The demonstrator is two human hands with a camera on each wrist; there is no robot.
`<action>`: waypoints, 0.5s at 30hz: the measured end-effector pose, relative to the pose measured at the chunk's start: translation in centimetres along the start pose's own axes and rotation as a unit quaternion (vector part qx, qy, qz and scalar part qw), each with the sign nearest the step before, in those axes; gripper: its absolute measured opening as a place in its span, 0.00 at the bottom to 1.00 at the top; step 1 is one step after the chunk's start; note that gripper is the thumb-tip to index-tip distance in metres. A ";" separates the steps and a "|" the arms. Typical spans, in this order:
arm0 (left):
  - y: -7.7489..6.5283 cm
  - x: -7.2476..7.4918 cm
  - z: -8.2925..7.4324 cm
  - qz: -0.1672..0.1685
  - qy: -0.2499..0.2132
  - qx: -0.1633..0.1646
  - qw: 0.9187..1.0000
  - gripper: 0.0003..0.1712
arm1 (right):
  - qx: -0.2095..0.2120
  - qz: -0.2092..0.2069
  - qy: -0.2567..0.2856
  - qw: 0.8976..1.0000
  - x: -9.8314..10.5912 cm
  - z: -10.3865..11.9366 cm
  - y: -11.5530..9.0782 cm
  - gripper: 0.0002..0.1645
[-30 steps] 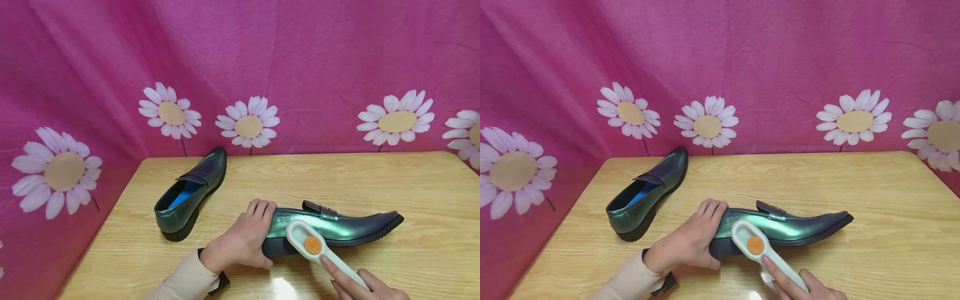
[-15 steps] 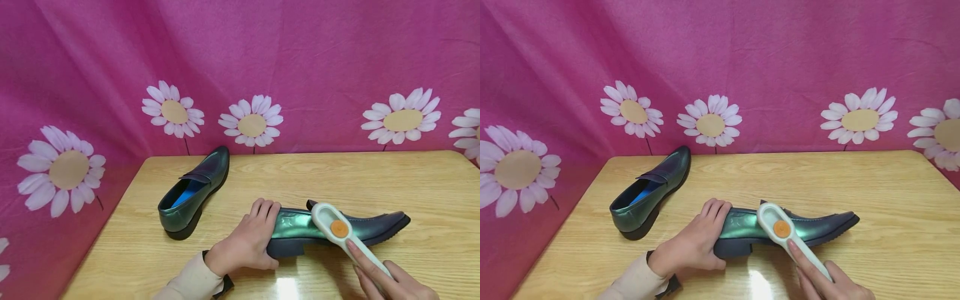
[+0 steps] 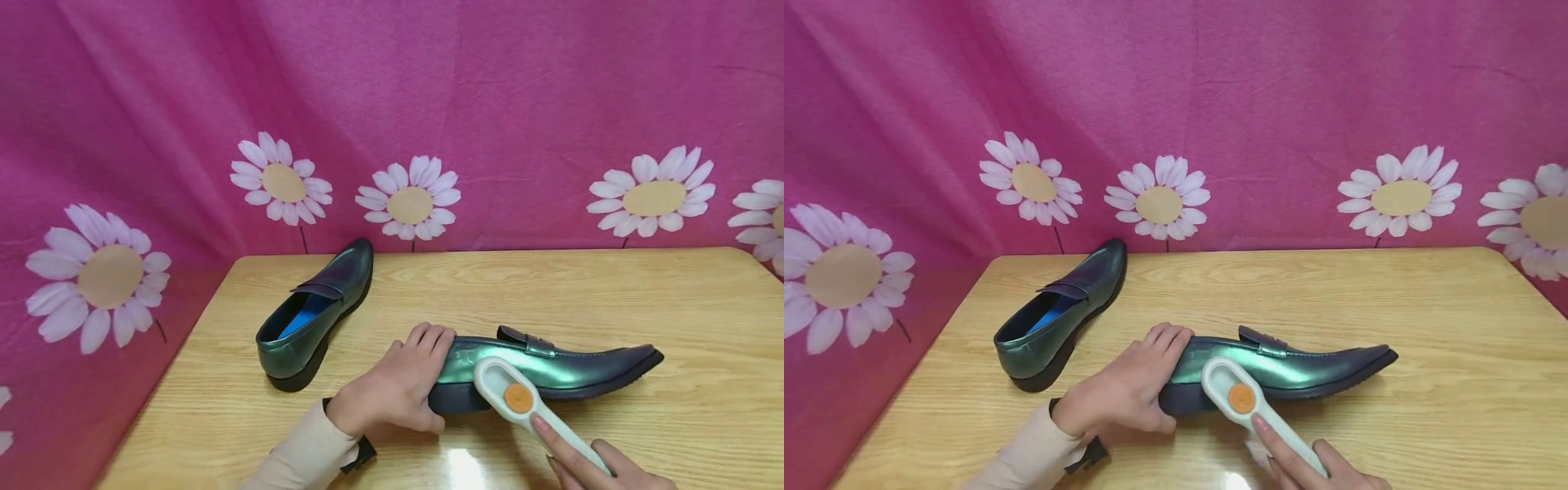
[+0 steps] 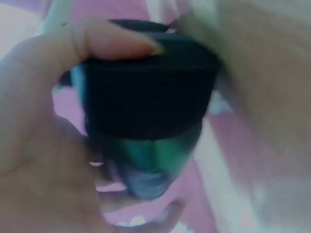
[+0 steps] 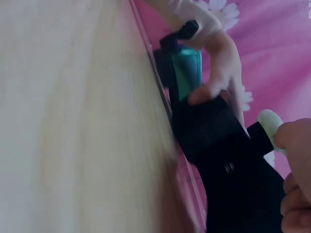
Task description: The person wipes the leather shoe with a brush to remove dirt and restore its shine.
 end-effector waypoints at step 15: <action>0.1 0.8 2.0 0.003 0.021 0.007 1.000 0.67 | -0.007 -0.018 -0.011 1.000 0.6 -0.2 0.3 0.26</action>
Point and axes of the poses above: each hand's wrist, its own y-axis towards the middle knuckle, its own x-axis out of the back of the hand, z = x × y, the point moved 9 cm from there along y, towards the middle knuckle, and after that the axes turned 4 degrees about -z, right-handed, at the moved point
